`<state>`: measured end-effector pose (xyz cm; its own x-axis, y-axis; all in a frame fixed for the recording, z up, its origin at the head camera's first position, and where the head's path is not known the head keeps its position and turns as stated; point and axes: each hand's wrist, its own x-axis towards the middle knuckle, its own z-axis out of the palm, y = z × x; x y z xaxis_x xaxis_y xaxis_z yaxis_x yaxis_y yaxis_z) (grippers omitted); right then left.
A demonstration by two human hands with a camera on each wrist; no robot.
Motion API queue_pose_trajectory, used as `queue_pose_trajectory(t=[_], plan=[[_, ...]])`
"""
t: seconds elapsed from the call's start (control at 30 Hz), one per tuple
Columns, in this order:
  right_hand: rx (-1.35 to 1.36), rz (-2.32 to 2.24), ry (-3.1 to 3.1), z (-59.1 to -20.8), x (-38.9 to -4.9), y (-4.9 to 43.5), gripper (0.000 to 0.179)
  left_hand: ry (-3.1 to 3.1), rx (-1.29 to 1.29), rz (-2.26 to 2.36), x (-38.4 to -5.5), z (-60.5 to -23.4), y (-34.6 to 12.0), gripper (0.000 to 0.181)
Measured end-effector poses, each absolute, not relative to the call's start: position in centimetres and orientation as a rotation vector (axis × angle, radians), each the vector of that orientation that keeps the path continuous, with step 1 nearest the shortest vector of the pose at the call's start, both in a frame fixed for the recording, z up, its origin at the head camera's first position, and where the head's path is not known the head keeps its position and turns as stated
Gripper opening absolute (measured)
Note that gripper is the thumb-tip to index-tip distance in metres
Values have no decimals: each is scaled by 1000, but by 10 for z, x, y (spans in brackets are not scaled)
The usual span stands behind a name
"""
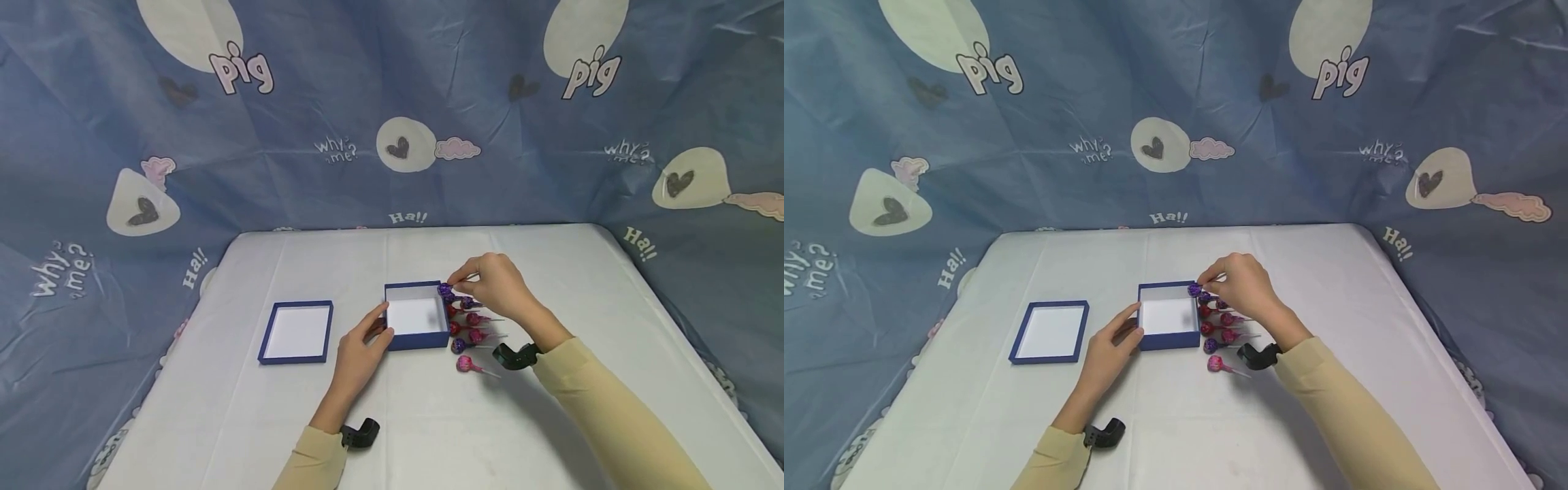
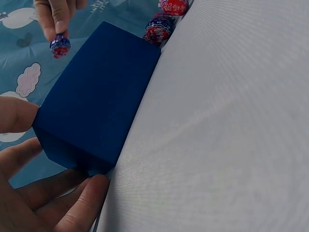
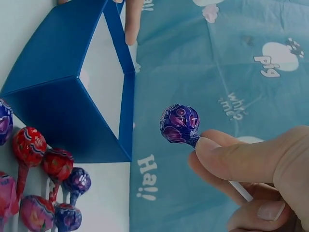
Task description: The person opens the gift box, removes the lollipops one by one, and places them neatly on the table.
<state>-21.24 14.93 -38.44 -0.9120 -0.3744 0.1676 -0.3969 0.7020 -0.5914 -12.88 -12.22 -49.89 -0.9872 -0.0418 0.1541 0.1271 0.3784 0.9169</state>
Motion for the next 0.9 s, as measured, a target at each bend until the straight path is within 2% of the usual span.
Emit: queue_pose_trajectory(t=[0.9], plan=[[562,1005,-2862,-418,-193,190,12,-2476,-93,-1668,-130,-500,-123,48]])
